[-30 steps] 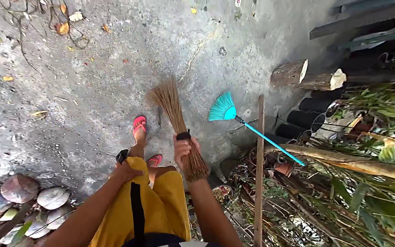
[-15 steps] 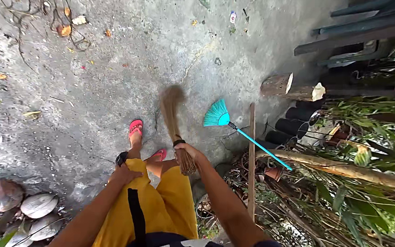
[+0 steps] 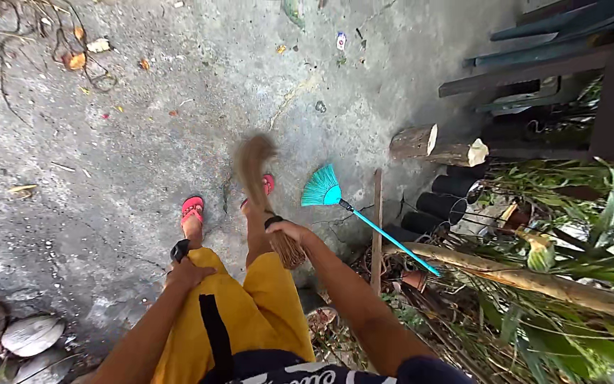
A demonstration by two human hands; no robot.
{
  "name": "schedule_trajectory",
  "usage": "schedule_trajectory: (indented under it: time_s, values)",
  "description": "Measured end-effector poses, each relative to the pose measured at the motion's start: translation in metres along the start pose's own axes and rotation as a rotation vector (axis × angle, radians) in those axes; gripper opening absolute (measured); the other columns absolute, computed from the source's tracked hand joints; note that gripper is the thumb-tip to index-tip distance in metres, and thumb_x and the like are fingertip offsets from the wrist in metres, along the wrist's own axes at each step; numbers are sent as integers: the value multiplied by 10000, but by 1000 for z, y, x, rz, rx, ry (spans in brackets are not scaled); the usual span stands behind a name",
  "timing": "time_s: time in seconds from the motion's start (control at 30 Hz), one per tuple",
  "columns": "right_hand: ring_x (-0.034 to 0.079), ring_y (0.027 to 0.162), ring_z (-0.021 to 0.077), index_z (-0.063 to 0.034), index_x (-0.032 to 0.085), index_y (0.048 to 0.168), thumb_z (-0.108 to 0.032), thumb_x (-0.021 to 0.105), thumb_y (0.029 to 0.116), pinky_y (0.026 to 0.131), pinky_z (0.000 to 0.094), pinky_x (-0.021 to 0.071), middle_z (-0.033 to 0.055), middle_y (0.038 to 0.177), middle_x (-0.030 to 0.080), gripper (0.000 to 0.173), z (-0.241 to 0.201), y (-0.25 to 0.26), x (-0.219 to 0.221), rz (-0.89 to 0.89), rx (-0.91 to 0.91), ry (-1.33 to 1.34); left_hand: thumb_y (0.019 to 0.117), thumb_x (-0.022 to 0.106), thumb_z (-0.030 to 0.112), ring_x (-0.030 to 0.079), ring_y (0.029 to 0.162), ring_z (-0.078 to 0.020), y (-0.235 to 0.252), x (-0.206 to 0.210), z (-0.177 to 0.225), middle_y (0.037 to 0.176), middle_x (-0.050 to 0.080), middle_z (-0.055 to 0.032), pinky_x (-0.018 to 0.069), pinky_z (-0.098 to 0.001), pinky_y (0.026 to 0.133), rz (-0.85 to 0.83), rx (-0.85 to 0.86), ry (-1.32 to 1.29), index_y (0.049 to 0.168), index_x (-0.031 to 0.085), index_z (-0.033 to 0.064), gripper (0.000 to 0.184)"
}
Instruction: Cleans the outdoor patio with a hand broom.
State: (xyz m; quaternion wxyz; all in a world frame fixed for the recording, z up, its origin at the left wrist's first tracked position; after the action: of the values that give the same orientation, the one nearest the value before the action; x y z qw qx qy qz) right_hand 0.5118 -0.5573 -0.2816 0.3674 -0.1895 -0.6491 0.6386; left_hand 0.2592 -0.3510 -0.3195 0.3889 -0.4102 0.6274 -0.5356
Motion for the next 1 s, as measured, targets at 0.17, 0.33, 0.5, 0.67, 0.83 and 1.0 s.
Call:
schedule_trajectory:
  time_s: [0.17, 0.33, 0.5, 0.67, 0.83, 1.0]
  values:
    - [676, 655, 197, -52, 546, 1170, -191, 675, 852, 638, 374, 606, 75, 785, 658, 370, 28, -58, -95, -39, -89, -90, 719, 824, 689, 429, 1398, -514, -15, 7, 43, 1618, 265, -325, 423, -665, 1083, 54, -55, -75, 1573, 340, 11, 1193]
    - [663, 722, 186, -15, 560, 1116, -136, 548, 999, 707, 368, 597, 81, 842, 652, 169, 30, -96, -161, 246, -133, 266, 734, 813, 691, 421, 1398, -532, -30, 19, 75, 1608, 260, -353, 418, -675, 1083, 94, -98, -155, 1576, 331, 4, 1189]
    - [610, 672, 157, -10, 534, 1151, -180, 524, 1028, 662, 341, 566, 79, 816, 599, 210, -45, -16, -108, 134, -85, 215, 730, 814, 689, 455, 1372, -528, -40, 32, 128, 1639, 218, -324, 442, -687, 1043, 121, -117, -98, 1581, 339, 27, 1178]
    - [622, 618, 152, -72, 589, 1024, -184, 620, 947, 599, 345, 568, 37, 741, 627, 139, -53, -15, -123, -328, -58, -274, 748, 800, 689, 458, 1371, -532, -49, 30, 170, 1635, 226, -327, 452, -679, 1045, 120, -80, -55, 1592, 320, 34, 1171]
    - [685, 726, 186, -25, 546, 1283, -76, 695, 861, 709, 367, 606, 95, 890, 691, 450, 10, -95, -220, -80, -224, -74, 821, 754, 675, 405, 1413, -530, -42, 26, 169, 1593, 273, -371, 397, -656, 1116, 116, -38, -149, 1560, 351, -23, 1094]
    - [650, 665, 162, -72, 527, 1069, -241, 411, 1051, 646, 337, 595, 49, 780, 631, 206, 57, -118, -322, 261, -199, 567, 876, 746, 604, 376, 1435, -512, -34, 26, 161, 1572, 300, -380, 363, -643, 1145, 93, -71, -239, 1553, 359, -25, 1002]
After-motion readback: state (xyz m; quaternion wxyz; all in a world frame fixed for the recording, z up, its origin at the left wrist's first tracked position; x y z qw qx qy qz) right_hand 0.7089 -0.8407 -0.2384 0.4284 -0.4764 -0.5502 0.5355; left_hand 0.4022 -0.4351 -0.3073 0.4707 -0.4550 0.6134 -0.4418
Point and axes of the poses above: each hand's wrist, its own y-axis towards the middle knuckle, its own x-axis out of the palm, z = x × y, the point moved 4 cm from there along y, towards the middle knuckle
